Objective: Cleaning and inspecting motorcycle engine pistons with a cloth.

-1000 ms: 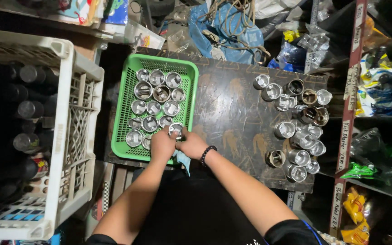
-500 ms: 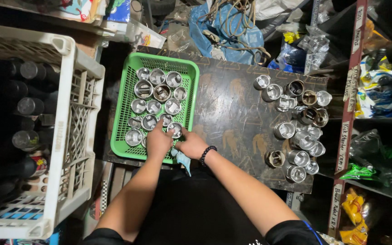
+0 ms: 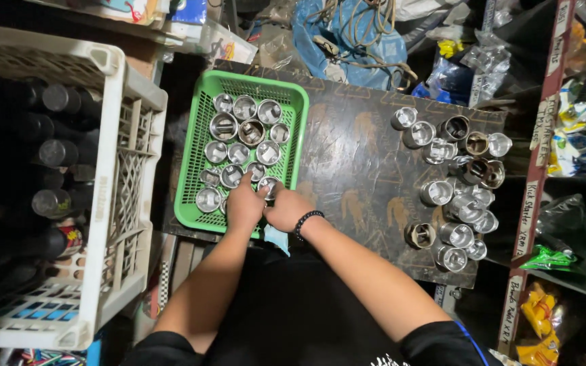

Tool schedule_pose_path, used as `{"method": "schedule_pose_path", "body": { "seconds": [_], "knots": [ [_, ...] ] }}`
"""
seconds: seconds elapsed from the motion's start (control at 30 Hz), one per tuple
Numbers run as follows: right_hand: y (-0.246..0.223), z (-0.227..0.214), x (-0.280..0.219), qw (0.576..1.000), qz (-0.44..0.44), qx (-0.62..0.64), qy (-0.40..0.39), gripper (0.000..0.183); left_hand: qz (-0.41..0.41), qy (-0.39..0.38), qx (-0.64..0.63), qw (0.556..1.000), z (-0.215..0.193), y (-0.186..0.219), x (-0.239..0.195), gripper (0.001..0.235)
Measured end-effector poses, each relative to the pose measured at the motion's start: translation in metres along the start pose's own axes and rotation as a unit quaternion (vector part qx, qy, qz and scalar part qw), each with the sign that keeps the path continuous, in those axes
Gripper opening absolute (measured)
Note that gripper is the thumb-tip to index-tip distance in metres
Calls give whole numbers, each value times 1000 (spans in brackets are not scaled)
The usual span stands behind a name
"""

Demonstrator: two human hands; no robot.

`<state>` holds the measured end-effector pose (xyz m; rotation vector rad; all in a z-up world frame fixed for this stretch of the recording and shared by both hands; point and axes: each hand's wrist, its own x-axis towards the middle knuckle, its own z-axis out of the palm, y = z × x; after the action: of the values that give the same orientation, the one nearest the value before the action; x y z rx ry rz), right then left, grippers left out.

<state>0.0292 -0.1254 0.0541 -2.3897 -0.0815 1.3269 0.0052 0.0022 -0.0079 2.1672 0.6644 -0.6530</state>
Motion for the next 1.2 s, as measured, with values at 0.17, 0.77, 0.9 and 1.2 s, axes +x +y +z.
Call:
{"method": "schedule_pose_path", "body": {
  "seconds": [0.17,0.77,0.9,1.2],
  "knots": [
    [-3,-8,-5,1000,7,21,3,80,20,-15,-21,999,-2,-6,-11,54],
    [42,18,40,991,-24,129,25,80,-19,-14,41,999,-14,5,-27,54],
    [49,9,4,967,-99,200,121,65,-4,-2,10,1000,-3,19,-42,52],
    [137,7,-16,898,-35,346,268,72,148,39,-16,988,45,75,-66,43]
  ]
}}
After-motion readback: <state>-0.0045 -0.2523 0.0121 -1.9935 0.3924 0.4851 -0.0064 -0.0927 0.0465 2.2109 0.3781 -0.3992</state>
